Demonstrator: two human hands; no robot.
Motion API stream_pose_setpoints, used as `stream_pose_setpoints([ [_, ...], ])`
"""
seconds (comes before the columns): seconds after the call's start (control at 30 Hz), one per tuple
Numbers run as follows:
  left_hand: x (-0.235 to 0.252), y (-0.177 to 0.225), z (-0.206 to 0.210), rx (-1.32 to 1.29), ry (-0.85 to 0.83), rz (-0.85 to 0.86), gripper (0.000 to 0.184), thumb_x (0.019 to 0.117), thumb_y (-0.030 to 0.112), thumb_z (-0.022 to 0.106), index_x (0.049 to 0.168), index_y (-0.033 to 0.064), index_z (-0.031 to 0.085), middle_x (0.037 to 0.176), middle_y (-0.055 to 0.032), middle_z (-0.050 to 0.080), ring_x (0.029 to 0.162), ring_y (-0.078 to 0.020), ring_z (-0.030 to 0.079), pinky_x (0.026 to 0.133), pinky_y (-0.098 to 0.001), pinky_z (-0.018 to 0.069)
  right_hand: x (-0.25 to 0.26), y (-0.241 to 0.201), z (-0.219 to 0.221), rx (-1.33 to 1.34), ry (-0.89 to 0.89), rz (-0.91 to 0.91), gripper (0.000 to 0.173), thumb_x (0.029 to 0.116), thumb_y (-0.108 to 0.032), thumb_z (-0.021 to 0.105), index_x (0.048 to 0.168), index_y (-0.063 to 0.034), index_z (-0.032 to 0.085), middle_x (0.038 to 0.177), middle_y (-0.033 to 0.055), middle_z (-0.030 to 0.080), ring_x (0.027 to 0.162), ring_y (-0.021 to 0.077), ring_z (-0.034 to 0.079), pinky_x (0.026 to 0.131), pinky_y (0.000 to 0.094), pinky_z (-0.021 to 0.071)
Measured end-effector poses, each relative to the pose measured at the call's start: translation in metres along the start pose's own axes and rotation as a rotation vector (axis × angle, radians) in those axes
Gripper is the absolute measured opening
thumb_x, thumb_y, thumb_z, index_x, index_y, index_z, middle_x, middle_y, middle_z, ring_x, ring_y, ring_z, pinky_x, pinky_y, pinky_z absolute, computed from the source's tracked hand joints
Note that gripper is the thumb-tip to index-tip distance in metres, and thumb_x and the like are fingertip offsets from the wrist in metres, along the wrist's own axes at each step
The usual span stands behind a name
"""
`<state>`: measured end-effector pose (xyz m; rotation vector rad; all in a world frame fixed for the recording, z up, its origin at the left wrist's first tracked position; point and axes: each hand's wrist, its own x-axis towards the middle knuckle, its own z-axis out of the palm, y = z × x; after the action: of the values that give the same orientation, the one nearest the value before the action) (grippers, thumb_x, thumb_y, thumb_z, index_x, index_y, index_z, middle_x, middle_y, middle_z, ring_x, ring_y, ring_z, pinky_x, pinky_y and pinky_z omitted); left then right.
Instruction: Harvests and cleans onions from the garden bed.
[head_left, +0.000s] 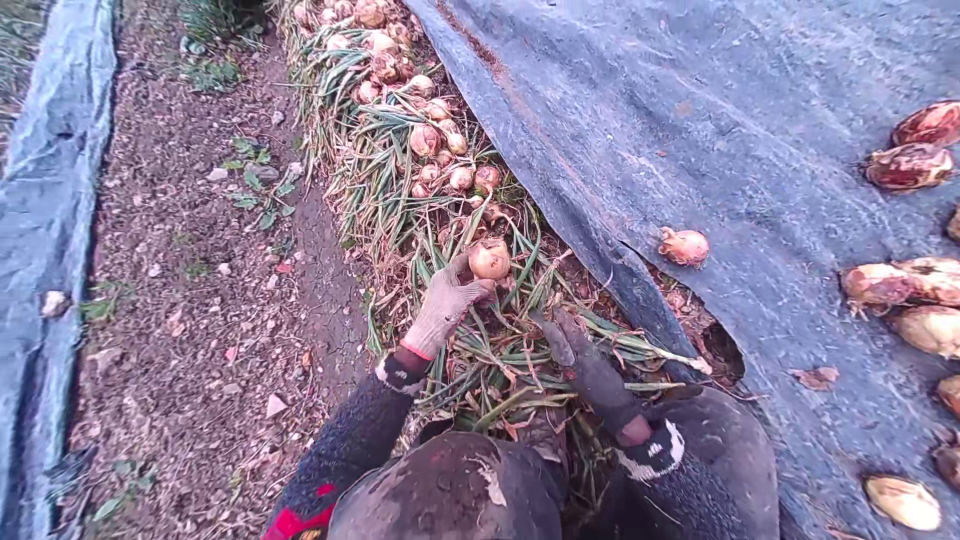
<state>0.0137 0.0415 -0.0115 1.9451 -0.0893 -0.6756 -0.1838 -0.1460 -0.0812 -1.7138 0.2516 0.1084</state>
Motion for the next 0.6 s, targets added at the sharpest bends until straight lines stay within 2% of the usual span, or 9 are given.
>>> stream_pose_setpoints([
  [0.03,-0.006,0.01,0.012,0.212,0.019,0.075,0.061,0.0846,0.032,0.082,0.137,0.01,0.062,0.11,-0.0054,0.075,0.087,-0.0178,0.075,0.077,-0.0384,0.0668,0.002,0.0,0.007,0.174,-0.024,0.076,0.059,0.1058,-0.058,0.035,0.153,-0.0255,0.048,0.147,0.0029,0.055,0.117,0.0139,0.064,0.096,0.0366,0.0562],
  [0.07,-0.015,0.017,0.025,0.454,0.028,0.146,0.055,0.086,0.045,0.079,0.13,0.0147,0.068,0.109,0.0018,0.075,0.089,-0.0099,0.073,0.081,-0.0347,0.0637,0.003,-0.003,0.013,0.478,-0.022,0.18,0.06,0.1052,-0.058,0.039,0.147,-0.0168,0.053,0.117,-0.0003,0.066,0.09,0.0088,0.065,0.076,0.0275,0.0572],
  [0.13,-0.037,0.024,0.054,0.818,-0.033,0.325,0.04,0.0952,0.055,0.064,0.111,0.0205,0.076,0.104,0.0069,0.076,0.095,-0.0071,0.071,0.093,-0.0387,0.0569,0.006,-0.005,0.019,1.01,-0.046,0.434,0.06,0.1028,-0.066,0.035,0.118,-0.0128,0.06,0.078,0.0045,0.063,0.057,0.0107,0.058,0.048,0.0252,0.0515],
  [0.2,-0.051,0.026,0.076,0.995,-0.198,0.466,0.032,0.102,0.048,0.055,0.104,0.0232,0.075,0.104,0.0073,0.076,0.1,-0.0096,0.071,0.095,-0.0422,0.0554,0.003,-0.007,0.013,1.223,-0.065,0.644,0.069,0.1047,-0.062,0.012,0.095,-0.0117,0.058,0.064,0.0022,0.056,0.049,0.0103,0.052,0.042,0.0255,0.046],
  [0.27,-0.052,0.025,0.087,0.962,-0.331,0.539,0.027,0.1043,0.037,0.052,0.111,0.022,0.074,0.109,0.0045,0.075,0.102,-0.0118,0.071,0.089,-0.0413,0.0574,0.0,-0.007,0.004,1.332,-0.012,0.674,0.077,0.1033,-0.063,0.002,0.09,-0.0112,0.057,0.061,0.002,0.056,0.047,0.0101,0.053,0.041,0.0248,0.0464],
  [0.37,-0.021,0.037,0.089,0.73,-0.333,0.592,0.023,0.1029,0.026,0.056,0.111,0.0163,0.076,0.115,0.0013,0.074,0.107,-0.0099,0.069,0.093,-0.0363,0.058,-0.001,-0.015,-0.017,1.557,0.026,0.464,0.081,0.096,-0.078,0.017,0.092,-0.0116,0.062,0.067,0.0004,0.056,0.051,0.009,0.056,0.043,0.0234,0.0486],
  [0.43,0.021,0.054,0.083,0.727,-0.086,0.627,0.024,0.1024,0.024,0.056,0.111,0.014,0.077,0.114,-0.0007,0.075,0.107,-0.0111,0.07,0.094,-0.0358,0.0582,-0.005,-0.033,-0.04,1.66,0.103,0.185,0.066,0.0962,-0.074,0.039,0.101,-0.0129,0.064,0.066,0.0009,0.057,0.052,0.0115,0.059,0.047,0.0262,0.0524],
  [0.5,0.081,0.064,0.057,0.822,0.23,0.532,0.025,0.1022,0.027,0.057,0.113,0.0136,0.075,0.113,-0.0043,0.074,0.104,-0.0182,0.071,0.091,-0.045,0.0587,-0.016,-0.042,-0.079,1.501,0.288,-0.258,0.048,0.0997,-0.055,0.054,0.114,-0.0105,0.067,0.073,0.0023,0.066,0.059,0.014,0.066,0.055,0.0295,0.0578],
  [0.6,0.161,0.061,0.019,0.941,0.326,0.201,0.046,0.0994,0.048,0.059,0.13,0.0141,0.065,0.113,-0.0158,0.071,0.102,-0.0364,0.07,0.085,-0.0642,0.0549,-0.026,-0.046,-0.119,1.105,0.649,-0.546,0.057,0.0968,-0.065,0.051,0.119,-0.0147,0.067,0.082,0.0043,0.069,0.062,0.0176,0.066,0.052,0.0327,0.0567],
])
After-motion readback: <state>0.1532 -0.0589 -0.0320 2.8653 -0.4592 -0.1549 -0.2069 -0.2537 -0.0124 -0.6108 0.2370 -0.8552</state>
